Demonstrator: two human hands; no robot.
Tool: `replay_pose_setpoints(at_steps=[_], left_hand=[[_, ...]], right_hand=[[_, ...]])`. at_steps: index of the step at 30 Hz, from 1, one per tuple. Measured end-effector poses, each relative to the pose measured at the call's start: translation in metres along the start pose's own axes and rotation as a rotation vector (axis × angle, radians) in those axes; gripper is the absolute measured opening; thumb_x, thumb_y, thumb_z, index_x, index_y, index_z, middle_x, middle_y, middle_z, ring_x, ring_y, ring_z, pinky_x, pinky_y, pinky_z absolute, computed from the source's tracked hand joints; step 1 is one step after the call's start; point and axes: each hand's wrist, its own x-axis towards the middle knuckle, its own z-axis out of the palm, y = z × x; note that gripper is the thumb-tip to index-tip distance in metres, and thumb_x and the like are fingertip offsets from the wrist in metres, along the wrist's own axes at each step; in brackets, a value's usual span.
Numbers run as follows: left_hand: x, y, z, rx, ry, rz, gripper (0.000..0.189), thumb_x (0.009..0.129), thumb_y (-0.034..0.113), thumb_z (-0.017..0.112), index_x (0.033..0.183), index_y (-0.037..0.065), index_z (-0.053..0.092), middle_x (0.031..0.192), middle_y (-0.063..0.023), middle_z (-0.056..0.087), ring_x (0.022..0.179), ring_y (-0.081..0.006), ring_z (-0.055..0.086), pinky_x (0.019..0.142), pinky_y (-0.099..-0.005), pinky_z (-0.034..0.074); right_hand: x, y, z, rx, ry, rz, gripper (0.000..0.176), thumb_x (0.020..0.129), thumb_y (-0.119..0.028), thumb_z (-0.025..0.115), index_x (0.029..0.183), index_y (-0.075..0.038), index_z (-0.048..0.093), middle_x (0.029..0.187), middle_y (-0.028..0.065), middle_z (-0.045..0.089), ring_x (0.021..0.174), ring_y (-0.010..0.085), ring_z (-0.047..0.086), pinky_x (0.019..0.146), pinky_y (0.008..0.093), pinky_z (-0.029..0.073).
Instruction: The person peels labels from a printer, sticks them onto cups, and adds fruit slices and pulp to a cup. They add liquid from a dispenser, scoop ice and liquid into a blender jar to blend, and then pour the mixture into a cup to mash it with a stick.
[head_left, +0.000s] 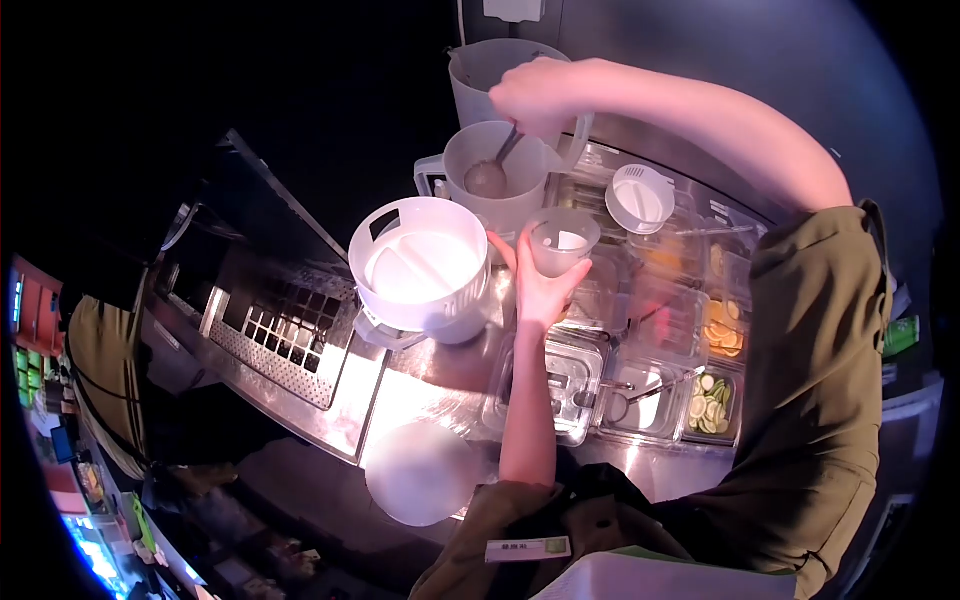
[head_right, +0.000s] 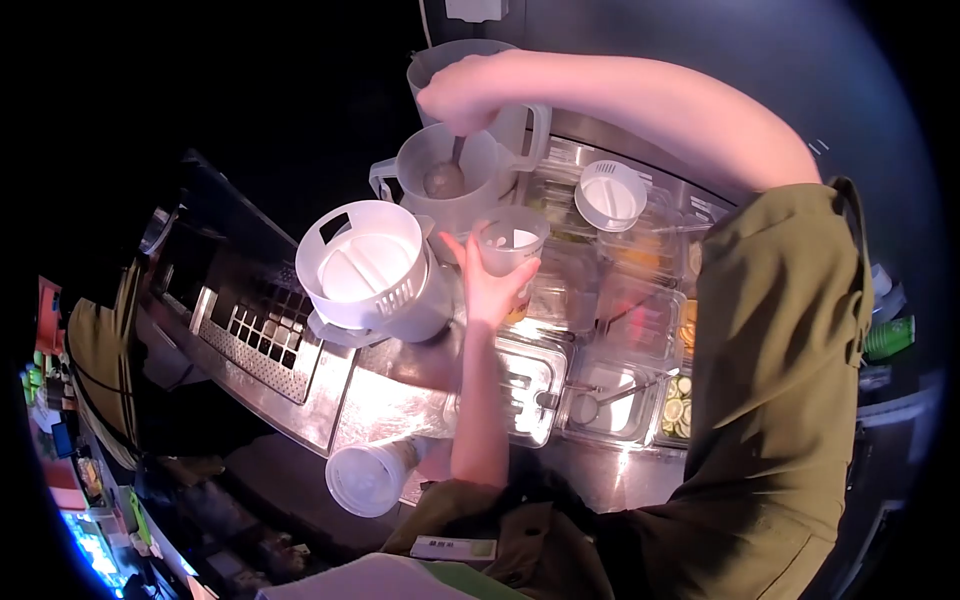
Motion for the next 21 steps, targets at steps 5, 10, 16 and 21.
replay_pose_setpoints(at_steps=[5,10,16,21], left_hand=[[0.002,-0.009,-0.004,0.058,0.052,0.182,0.079,0.056,0.026,0.077,0.123,0.010,0.038,0.137,-0.0305,-0.002,0.129,-0.0358,0.014,0.101,-0.0393,0.022],[0.004,-0.012,0.000,0.128,0.044,0.206,0.083,0.056,0.026,0.077,0.125,0.009,0.034,0.135,-0.0329,-0.006,0.128,-0.0367,0.016,0.100,-0.0383,0.024],[0.002,-0.009,0.002,0.157,0.013,0.159,0.085,0.057,0.029,0.078,0.126,0.008,0.033,0.135,-0.0317,-0.011,0.130,-0.0373,0.007,0.101,-0.0382,0.024],[0.006,-0.018,0.002,0.170,0.045,0.184,0.085,0.057,0.029,0.078,0.126,0.008,0.032,0.136,-0.0319,-0.009,0.130,-0.0368,0.009,0.101,-0.0387,0.023]], right_hand=[[-0.032,-0.009,0.013,-0.323,0.184,-0.121,0.011,0.063,-0.012,0.057,0.068,-0.003,0.062,0.065,0.0130,0.061,0.065,0.0290,0.061,0.055,0.0384,0.048],[0.003,-0.019,0.054,-0.388,0.179,-0.232,0.009,0.064,-0.016,0.058,0.066,-0.009,0.064,0.068,0.0086,0.063,0.070,0.0249,0.062,0.056,0.0360,0.048],[0.068,-0.020,0.065,0.100,-0.320,0.009,0.008,0.063,-0.008,0.055,0.063,-0.005,0.062,0.058,0.0075,0.055,0.052,0.0183,0.051,0.047,0.0319,0.041],[0.029,0.025,0.026,0.769,-0.476,0.338,0.016,0.072,-0.004,0.049,0.057,-0.009,0.050,0.046,-0.0022,0.038,0.036,0.0069,0.025,0.035,0.0232,0.021]])
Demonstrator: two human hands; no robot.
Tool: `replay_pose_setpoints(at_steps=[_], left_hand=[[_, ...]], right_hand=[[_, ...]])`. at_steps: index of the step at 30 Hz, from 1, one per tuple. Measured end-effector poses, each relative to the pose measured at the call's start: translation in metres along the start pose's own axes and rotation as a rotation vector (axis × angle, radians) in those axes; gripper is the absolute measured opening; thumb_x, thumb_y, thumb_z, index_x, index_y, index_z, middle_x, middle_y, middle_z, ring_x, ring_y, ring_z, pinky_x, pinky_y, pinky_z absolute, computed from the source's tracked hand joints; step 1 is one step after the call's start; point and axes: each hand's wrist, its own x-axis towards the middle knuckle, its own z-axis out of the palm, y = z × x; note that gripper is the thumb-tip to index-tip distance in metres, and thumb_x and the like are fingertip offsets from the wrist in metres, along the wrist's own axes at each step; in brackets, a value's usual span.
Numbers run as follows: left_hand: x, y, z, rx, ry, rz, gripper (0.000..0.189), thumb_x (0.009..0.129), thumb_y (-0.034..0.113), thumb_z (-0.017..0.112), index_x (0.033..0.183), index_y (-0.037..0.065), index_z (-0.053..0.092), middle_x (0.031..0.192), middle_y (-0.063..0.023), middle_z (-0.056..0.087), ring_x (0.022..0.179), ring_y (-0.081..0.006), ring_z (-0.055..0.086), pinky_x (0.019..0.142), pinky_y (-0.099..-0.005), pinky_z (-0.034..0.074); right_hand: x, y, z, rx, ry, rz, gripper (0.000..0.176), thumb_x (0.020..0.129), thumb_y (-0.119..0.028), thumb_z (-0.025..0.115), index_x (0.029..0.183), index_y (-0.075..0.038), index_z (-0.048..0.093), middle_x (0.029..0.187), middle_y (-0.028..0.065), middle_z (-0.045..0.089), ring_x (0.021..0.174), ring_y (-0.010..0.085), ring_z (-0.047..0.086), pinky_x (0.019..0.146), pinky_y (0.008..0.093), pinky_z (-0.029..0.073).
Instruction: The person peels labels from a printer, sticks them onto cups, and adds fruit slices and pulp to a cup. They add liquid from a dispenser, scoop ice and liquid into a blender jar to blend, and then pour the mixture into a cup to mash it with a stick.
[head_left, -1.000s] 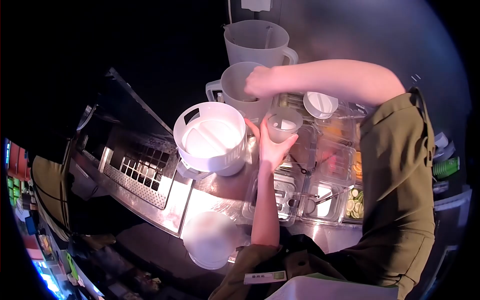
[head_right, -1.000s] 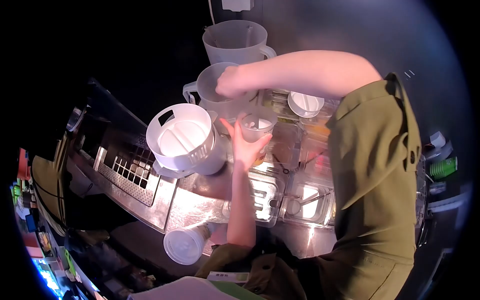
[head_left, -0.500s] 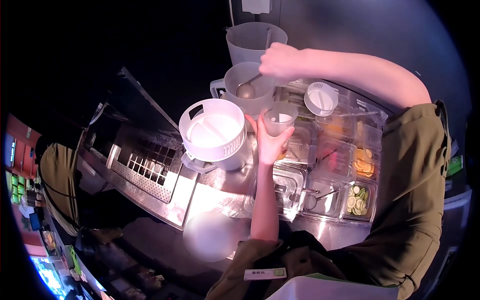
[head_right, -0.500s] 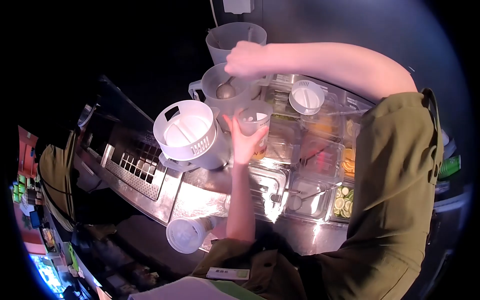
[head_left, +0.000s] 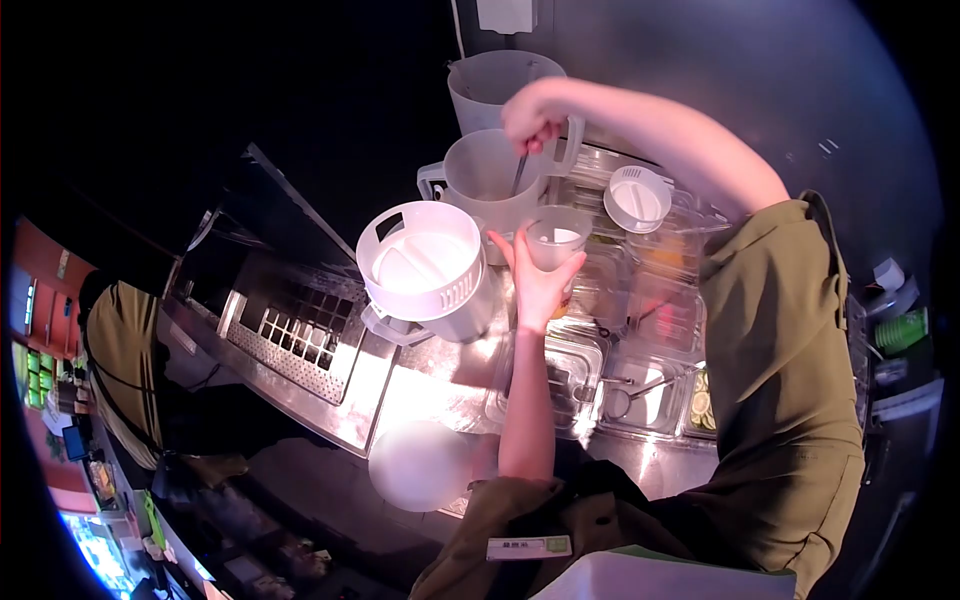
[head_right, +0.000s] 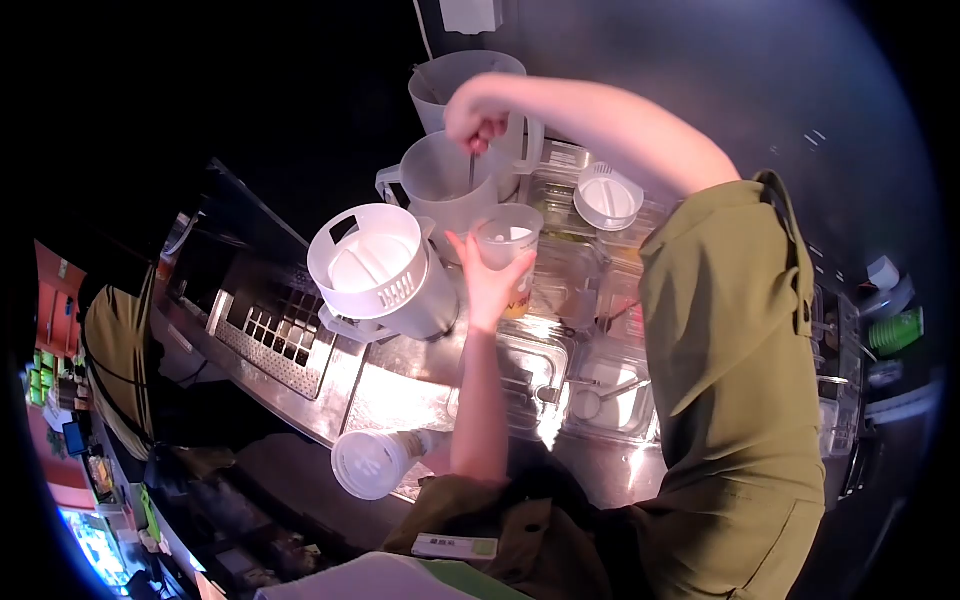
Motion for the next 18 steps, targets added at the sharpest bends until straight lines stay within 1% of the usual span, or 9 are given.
replay_pose_setpoints(at_steps=[1,2,5,9,12,13,14,17,18], left_hand=[[-0.002,0.001,0.001,-0.008,0.017,-0.001,0.085,0.057,0.029,0.078,0.126,0.008,0.032,0.136,-0.0320,-0.008,0.130,-0.0367,0.009,0.101,-0.0386,0.023],[-0.005,0.014,0.002,0.061,0.066,0.010,0.086,0.058,0.026,0.078,0.126,0.005,0.030,0.137,-0.0297,0.000,0.129,-0.0361,0.014,0.101,-0.0386,0.024],[-0.001,0.015,0.007,-0.046,0.182,0.055,0.086,0.058,0.023,0.077,0.126,0.002,0.029,0.133,-0.0252,0.019,0.122,-0.0338,0.028,0.098,-0.0385,0.028],[-0.002,0.033,0.008,-0.130,0.220,-0.004,0.085,0.060,0.020,0.076,0.126,0.000,0.028,0.118,-0.0176,0.042,0.107,-0.0294,0.043,0.092,-0.0370,0.034],[-0.004,0.044,0.003,-0.196,0.266,-0.024,0.086,0.060,0.021,0.076,0.127,0.000,0.027,0.118,-0.0176,0.043,0.108,-0.0302,0.043,0.092,-0.0376,0.034],[-0.004,0.043,0.003,-0.150,0.279,-0.024,0.086,0.060,0.022,0.076,0.127,0.000,0.026,0.118,-0.0180,0.043,0.108,-0.0307,0.042,0.092,-0.0381,0.034],[-0.003,0.042,0.003,-0.105,0.292,-0.024,0.087,0.060,0.023,0.076,0.127,0.000,0.026,0.118,-0.0184,0.043,0.109,-0.0313,0.042,0.092,-0.0386,0.034],[0.000,0.039,0.005,-0.025,0.316,-0.014,0.089,0.060,0.025,0.076,0.128,0.000,0.025,0.119,-0.0198,0.042,0.110,-0.0330,0.042,0.093,-0.0399,0.033],[0.001,0.040,0.006,-0.010,0.321,-0.009,0.089,0.060,0.025,0.076,0.128,0.000,0.025,0.119,-0.0202,0.042,0.110,-0.0336,0.041,0.093,-0.0404,0.033]], right_hand=[[-0.011,0.004,-0.009,0.049,0.067,0.005,0.015,0.075,-0.007,0.052,0.060,-0.007,0.051,0.048,-0.0013,0.041,0.035,0.0065,0.025,0.035,0.0231,0.022],[-0.021,0.007,-0.016,0.090,0.094,0.017,0.015,0.075,-0.008,0.053,0.061,-0.006,0.052,0.049,-0.0010,0.042,0.035,0.0062,0.025,0.034,0.0231,0.021],[-0.041,0.009,-0.026,0.139,0.190,0.045,0.014,0.077,-0.009,0.055,0.064,-0.004,0.053,0.049,-0.0005,0.042,0.034,0.0062,0.023,0.033,0.0229,0.019],[-0.046,0.018,-0.028,0.196,0.243,0.069,0.011,0.078,-0.007,0.054,0.068,-0.002,0.054,0.048,-0.0004,0.040,0.033,0.0065,0.019,0.032,0.0225,0.017],[-0.046,0.028,-0.026,0.235,0.212,0.089,0.011,0.078,-0.006,0.053,0.069,-0.001,0.054,0.046,-0.0006,0.039,0.032,0.0063,0.019,0.032,0.0217,0.016],[-0.046,0.031,-0.026,0.266,0.204,0.093,0.011,0.078,-0.006,0.053,0.069,-0.001,0.054,0.046,-0.0007,0.038,0.032,0.0062,0.019,0.031,0.0216,0.016],[-0.051,0.031,-0.026,0.281,0.210,0.092,0.014,0.078,-0.006,0.054,0.065,-0.001,0.053,0.046,-0.0005,0.039,0.032,0.0061,0.020,0.032,0.0214,0.016],[-0.073,0.032,-0.032,0.302,0.265,0.028,0.018,0.077,-0.006,0.056,0.061,0.000,0.052,0.046,-0.0003,0.040,0.033,0.0061,0.021,0.032,0.0214,0.016],[-0.087,0.032,-0.036,0.246,0.319,0.009,0.008,0.072,-0.008,0.058,0.069,-0.001,0.058,0.050,0.0017,0.046,0.034,0.0055,0.025,0.032,0.0225,0.018]])
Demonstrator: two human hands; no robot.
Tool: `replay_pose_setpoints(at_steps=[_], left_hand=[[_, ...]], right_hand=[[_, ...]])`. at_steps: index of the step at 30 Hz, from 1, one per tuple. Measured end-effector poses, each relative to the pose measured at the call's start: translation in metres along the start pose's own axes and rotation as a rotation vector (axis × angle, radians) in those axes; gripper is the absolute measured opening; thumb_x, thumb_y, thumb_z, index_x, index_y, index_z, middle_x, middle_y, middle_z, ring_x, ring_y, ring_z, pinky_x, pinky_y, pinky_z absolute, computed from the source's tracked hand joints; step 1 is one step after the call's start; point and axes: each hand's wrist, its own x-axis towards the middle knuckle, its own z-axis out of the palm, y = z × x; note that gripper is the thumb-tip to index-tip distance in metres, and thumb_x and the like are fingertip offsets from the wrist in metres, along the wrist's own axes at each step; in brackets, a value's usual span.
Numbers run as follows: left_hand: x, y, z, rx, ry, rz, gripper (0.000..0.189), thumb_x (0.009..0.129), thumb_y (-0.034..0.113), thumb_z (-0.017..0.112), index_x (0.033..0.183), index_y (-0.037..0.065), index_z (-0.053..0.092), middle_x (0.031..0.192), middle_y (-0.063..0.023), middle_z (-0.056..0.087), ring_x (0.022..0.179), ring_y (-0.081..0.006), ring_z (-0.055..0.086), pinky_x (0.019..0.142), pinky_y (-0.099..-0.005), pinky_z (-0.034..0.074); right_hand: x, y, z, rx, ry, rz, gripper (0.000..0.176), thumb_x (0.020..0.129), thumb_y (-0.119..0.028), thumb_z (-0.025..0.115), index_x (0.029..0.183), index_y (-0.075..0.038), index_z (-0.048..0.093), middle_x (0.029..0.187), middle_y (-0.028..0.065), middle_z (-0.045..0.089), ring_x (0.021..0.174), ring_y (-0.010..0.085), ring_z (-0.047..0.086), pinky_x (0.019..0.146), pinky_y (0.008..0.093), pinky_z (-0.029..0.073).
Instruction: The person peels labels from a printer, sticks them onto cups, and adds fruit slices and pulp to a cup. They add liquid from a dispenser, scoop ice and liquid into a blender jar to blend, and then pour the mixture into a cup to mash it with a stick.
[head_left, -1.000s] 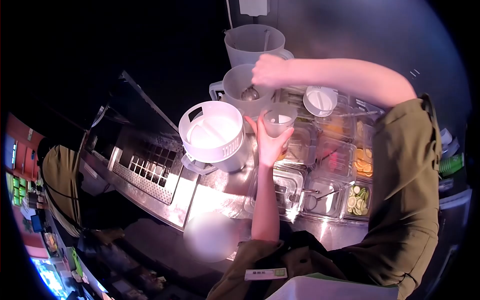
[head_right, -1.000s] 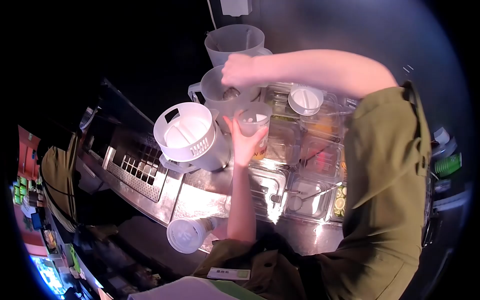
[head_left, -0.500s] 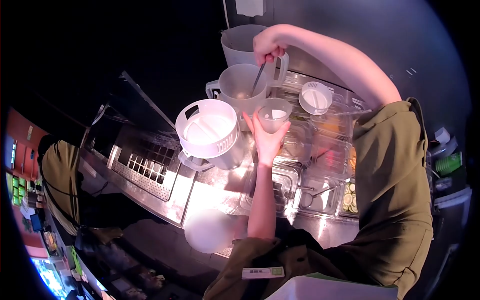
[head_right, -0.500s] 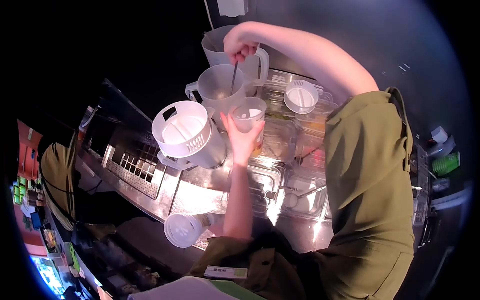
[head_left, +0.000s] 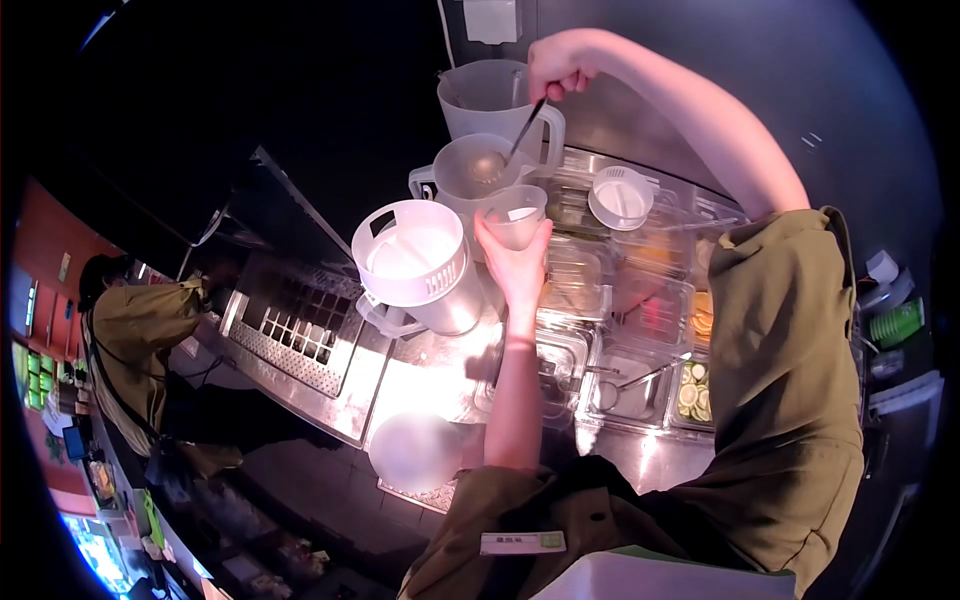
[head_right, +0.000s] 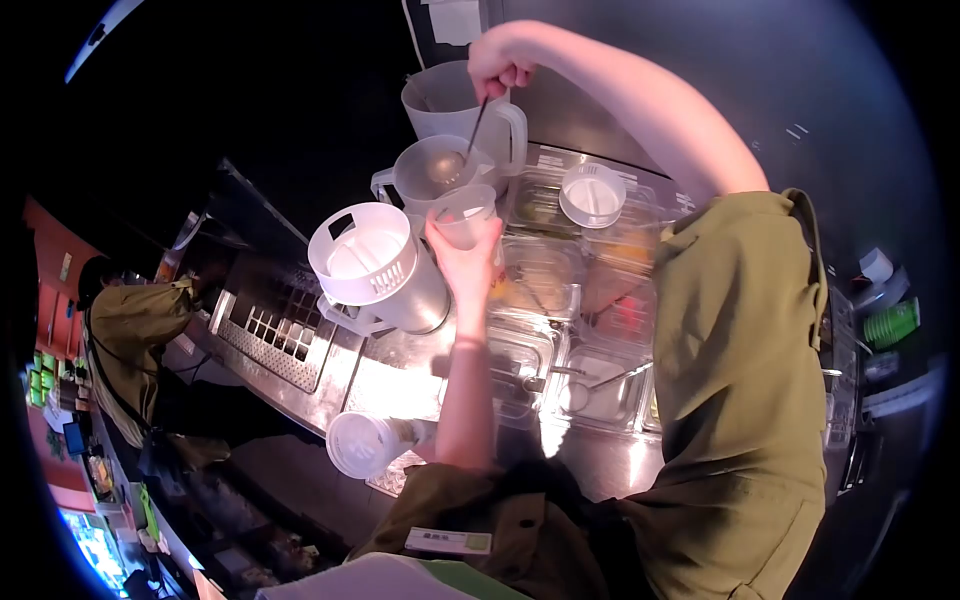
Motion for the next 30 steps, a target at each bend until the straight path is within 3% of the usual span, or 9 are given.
replay_pose_setpoints(at_steps=[5,7,9,11,14,17,21,25,30], left_hand=[[0.004,0.007,0.006,0.011,0.045,0.020,0.088,0.060,0.025,0.076,0.128,-0.001,0.025,0.122,-0.0215,0.040,0.113,-0.0339,0.040,0.095,-0.0398,0.031],[0.005,0.010,0.007,-0.012,0.058,0.030,0.088,0.060,0.024,0.075,0.128,-0.001,0.026,0.123,-0.0217,0.039,0.114,-0.0338,0.039,0.095,-0.0394,0.031],[0.006,0.014,0.008,-0.060,0.060,0.031,0.087,0.060,0.024,0.075,0.128,0.000,0.026,0.124,-0.0219,0.039,0.115,-0.0338,0.038,0.096,-0.0392,0.031],[0.000,0.006,0.012,0.006,0.050,0.104,0.089,0.059,0.022,0.075,0.129,0.001,0.024,0.124,-0.0218,0.038,0.115,-0.0339,0.038,0.096,-0.0396,0.031],[-0.004,0.006,0.017,-0.003,0.040,0.108,0.090,0.059,0.021,0.075,0.130,0.003,0.023,0.125,-0.0217,0.037,0.116,-0.0339,0.038,0.096,-0.0402,0.031],[-0.006,-0.001,0.013,0.047,0.029,0.094,0.091,0.059,0.020,0.076,0.130,0.003,0.022,0.126,-0.0216,0.036,0.116,-0.0340,0.037,0.096,-0.0406,0.031],[0.000,-0.019,0.015,-0.016,0.053,0.163,0.092,0.059,0.017,0.076,0.131,0.003,0.021,0.126,-0.0220,0.035,0.116,-0.0343,0.037,0.096,-0.0408,0.030],[-0.008,-0.017,0.011,-0.026,0.005,0.150,0.092,0.060,0.014,0.075,0.132,0.004,0.019,0.127,-0.0205,0.035,0.116,-0.0319,0.037,0.096,-0.0399,0.032],[-0.056,0.000,0.005,-0.219,-0.055,0.002,0.099,0.060,0.007,0.075,0.134,0.004,0.009,0.127,-0.0185,0.032,0.115,-0.0267,0.036,0.093,-0.0366,0.037]], right_hand=[[-0.099,0.002,-0.004,-0.266,0.286,-0.278,0.020,0.068,-0.008,0.058,0.087,-0.001,0.062,0.056,0.0044,0.052,0.043,0.0120,0.045,0.044,0.0266,0.039],[-0.128,0.041,0.038,-0.777,0.679,-0.744,0.028,0.068,-0.009,0.056,0.094,-0.001,0.060,0.060,0.0080,0.055,0.050,0.0155,0.054,0.050,0.0272,0.043],[-0.155,0.059,0.107,-1.299,0.491,-0.435,0.042,0.065,-0.012,0.055,0.104,0.002,0.055,0.061,0.0076,0.053,0.050,0.0156,0.054,0.050,0.0272,0.044],[-0.162,0.096,0.125,-1.263,0.745,-0.818,0.045,0.062,-0.010,0.053,0.103,0.008,0.053,0.055,0.0053,0.053,0.044,0.0140,0.052,0.043,0.0276,0.044],[-0.169,0.123,0.144,-1.233,0.876,-0.849,0.062,0.055,-0.013,0.054,0.113,0.009,0.046,0.055,0.0009,0.046,0.041,0.0122,0.046,0.040,0.0281,0.040],[-0.174,0.132,0.137,-1.141,0.732,-0.812,0.063,0.054,-0.012,0.054,0.113,0.008,0.046,0.054,0.0014,0.047,0.039,0.0131,0.045,0.038,0.0280,0.040],[-0.143,0.111,0.106,-0.738,0.802,-0.639,0.037,0.068,-0.011,0.054,0.104,-0.003,0.054,0.059,0.0121,0.058,0.048,0.0237,0.057,0.042,0.0365,0.044],[-0.063,0.054,0.077,-0.837,0.596,-0.473,0.015,0.068,-0.013,0.057,0.074,-0.002,0.064,0.062,0.0147,0.060,0.059,0.0306,0.060,0.054,0.0397,0.048],[0.027,0.032,0.091,-0.920,0.499,-0.534,0.025,0.068,-0.029,0.061,0.076,-0.005,0.065,0.080,0.0150,0.062,0.083,0.0283,0.059,0.071,0.0384,0.047]])
